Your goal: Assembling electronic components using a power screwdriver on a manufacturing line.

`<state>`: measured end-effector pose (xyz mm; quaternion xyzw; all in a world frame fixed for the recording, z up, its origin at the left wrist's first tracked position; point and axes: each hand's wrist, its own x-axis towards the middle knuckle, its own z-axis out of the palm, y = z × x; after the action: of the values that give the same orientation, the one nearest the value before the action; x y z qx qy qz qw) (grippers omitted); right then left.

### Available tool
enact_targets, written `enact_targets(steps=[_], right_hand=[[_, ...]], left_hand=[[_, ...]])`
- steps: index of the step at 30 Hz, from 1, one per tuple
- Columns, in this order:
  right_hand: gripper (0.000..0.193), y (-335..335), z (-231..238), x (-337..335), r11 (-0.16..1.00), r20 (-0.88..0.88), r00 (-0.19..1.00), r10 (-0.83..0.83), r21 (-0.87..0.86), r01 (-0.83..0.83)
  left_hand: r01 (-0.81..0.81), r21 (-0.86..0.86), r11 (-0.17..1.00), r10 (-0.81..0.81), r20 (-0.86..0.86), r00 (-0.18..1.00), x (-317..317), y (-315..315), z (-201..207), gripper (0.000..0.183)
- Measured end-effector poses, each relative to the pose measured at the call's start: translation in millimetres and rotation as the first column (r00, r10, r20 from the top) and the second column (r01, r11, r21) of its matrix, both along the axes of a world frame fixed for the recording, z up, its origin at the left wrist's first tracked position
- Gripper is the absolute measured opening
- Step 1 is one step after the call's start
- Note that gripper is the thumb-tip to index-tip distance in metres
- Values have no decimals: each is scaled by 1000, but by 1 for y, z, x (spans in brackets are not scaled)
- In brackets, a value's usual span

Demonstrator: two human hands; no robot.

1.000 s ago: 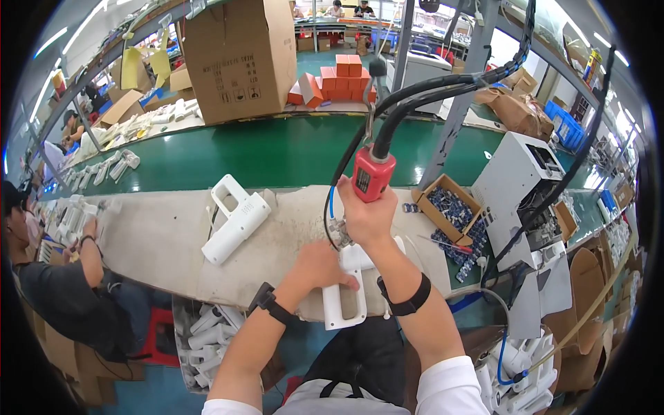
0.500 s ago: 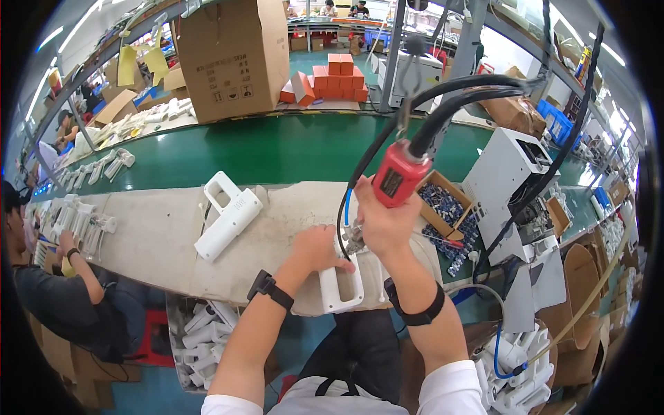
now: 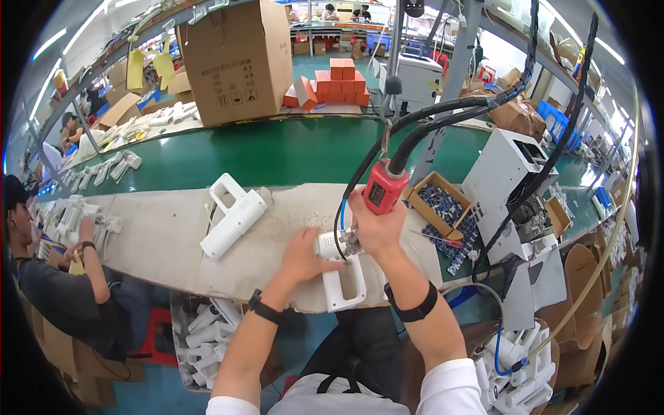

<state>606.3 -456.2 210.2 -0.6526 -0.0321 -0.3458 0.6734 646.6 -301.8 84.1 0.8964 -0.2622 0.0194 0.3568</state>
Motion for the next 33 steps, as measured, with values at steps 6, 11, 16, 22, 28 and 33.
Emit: enact_targets(steps=[6, 11, 16, 22, 28, 33], right_hand=[[12, 9, 61, -22, 995, 112, 992, 49, 76, -58], [11, 18, 73, -35, 993, 56, 994, 89, 76, -93], [10, 19, 83, -46, 980, 79, 994, 77, 177, -90], [7, 18, 94, -58, 987, 127, 990, 61, 143, -79], [9, 24, 99, -68, 989, 145, 986, 82, 111, -99], [9, 23, 100, -73, 990, 184, 981, 65, 112, -87]], left_hand=[[133, -290, 948, -130, 28, 991, -30, -8, 48, 70], [99, -508, 856, -231, -203, 952, -36, -22, 40, 41], [186, -265, 946, -196, -14, 980, -35, -17, 34, 32], [196, -115, 974, -194, 28, 981, -38, -12, 31, 24], [258, -251, 933, -210, 205, 956, -33, -10, 19, 23], [286, -268, 920, -194, 322, 927, -37, -12, 28, 19]])
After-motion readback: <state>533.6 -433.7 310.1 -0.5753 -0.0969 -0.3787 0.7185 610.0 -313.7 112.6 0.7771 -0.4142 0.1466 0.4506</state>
